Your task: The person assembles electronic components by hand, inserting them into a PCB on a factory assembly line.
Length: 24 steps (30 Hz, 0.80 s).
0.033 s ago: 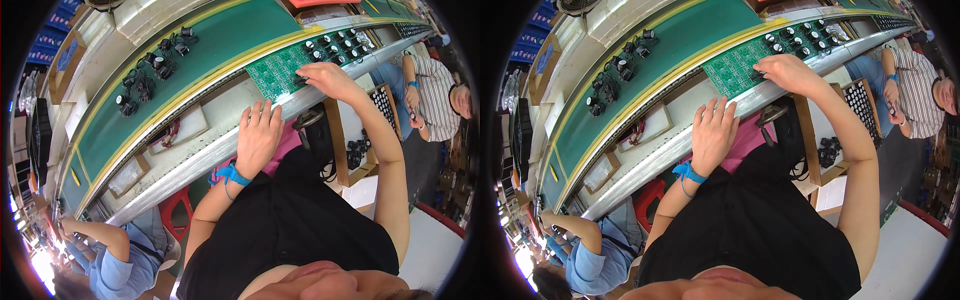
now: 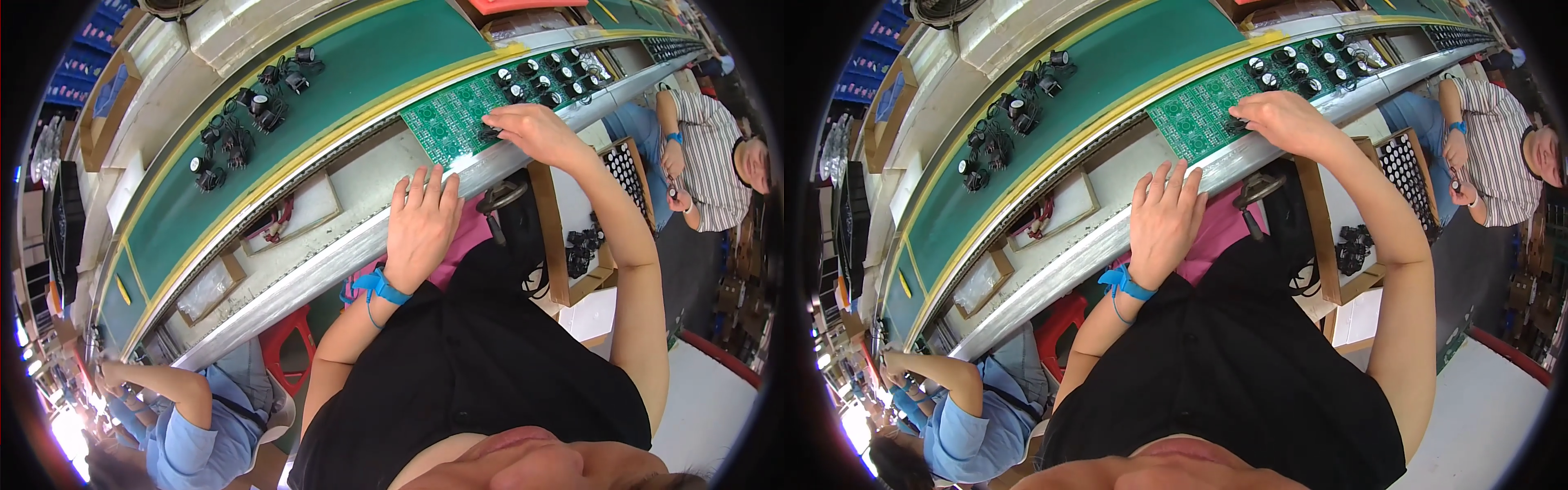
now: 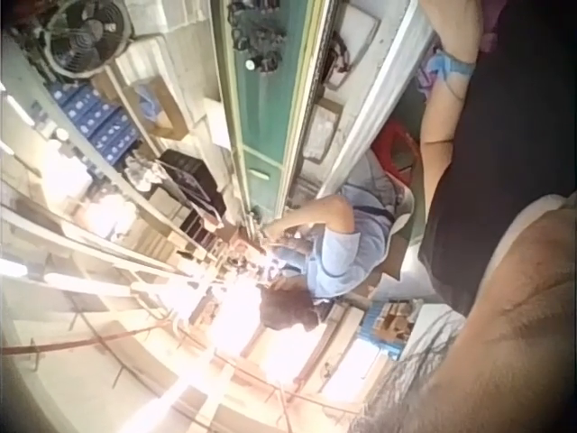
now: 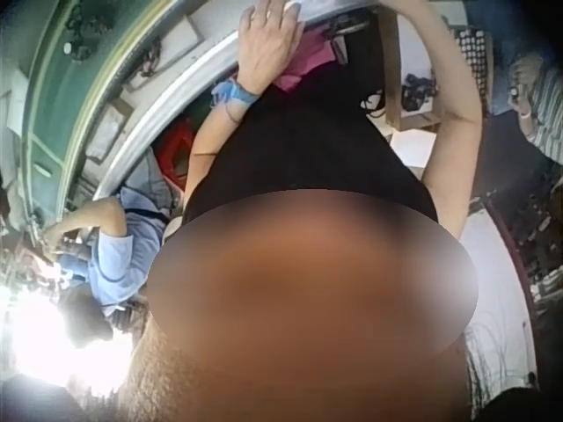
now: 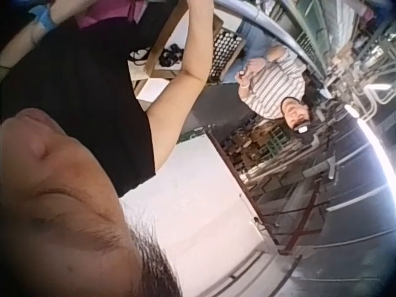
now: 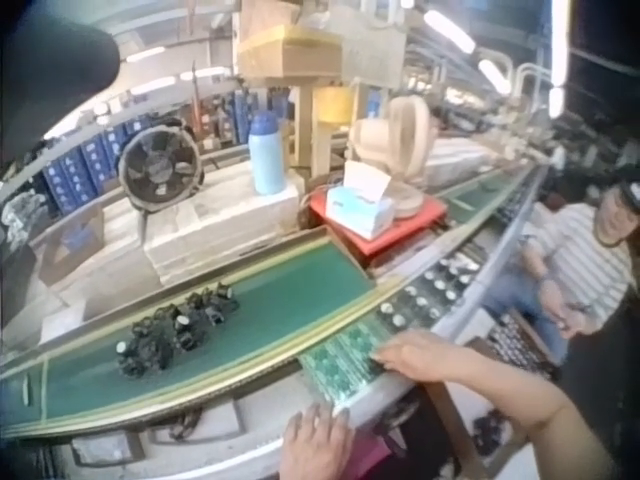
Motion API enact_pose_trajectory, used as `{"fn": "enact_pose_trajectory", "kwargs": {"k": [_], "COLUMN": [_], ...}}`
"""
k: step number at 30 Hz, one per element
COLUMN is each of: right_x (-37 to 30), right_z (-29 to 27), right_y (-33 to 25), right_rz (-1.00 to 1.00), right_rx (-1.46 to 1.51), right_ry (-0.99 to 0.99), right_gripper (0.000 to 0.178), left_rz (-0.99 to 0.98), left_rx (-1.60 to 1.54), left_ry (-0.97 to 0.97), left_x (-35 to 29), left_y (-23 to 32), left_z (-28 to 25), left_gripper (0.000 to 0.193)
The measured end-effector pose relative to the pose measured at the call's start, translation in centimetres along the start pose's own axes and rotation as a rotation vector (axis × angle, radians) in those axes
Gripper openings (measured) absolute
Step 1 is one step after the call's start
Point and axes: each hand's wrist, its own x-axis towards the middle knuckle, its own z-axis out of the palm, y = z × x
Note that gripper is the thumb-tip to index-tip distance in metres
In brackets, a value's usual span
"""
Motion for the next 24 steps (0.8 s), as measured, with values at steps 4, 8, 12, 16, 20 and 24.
{"fn": "enact_pose_trajectory", "kwargs": {"k": [4,8,12,16,20,24], "right_x": [-1.1,-4.3,-12.3,-22.2,-32.1,-35.0], "right_z": [-0.3,-4.4,-5.4,-0.6,7.5,13.8], "right_y": [-0.9,-2.1,0.0,5.3,9.7,12.2], "right_rz": [0.097,0.100,0.326,0.853,0.991,1.175], "right_rx": [-0.063,0.059,0.232,0.268,0.051,-0.017], "right_ry": [-0.053,0.279,0.324,-0.158,-0.229,0.086], "right_gripper": [0.036,0.045,0.020,0.021,0.025,0.025], "left_rz": [0.012,-0.007,0.019,0.049,0.054,0.055], "left_rx": [-0.002,0.025,0.082,0.101,0.127,0.141], "left_ry": [-0.020,-0.013,-0.052,-0.049,-0.038,-0.036], "left_x": [0.1,-0.1,0.0,0.6,0.5,0.4], "left_y": [0.3,0.3,0.4,0.5,0.6,1.0], "left_z": [-0.1,-0.1,-0.3,0.2,0.2,0.0], "left_gripper": [0.033,0.032,0.034,0.035,0.034,0.033]}}
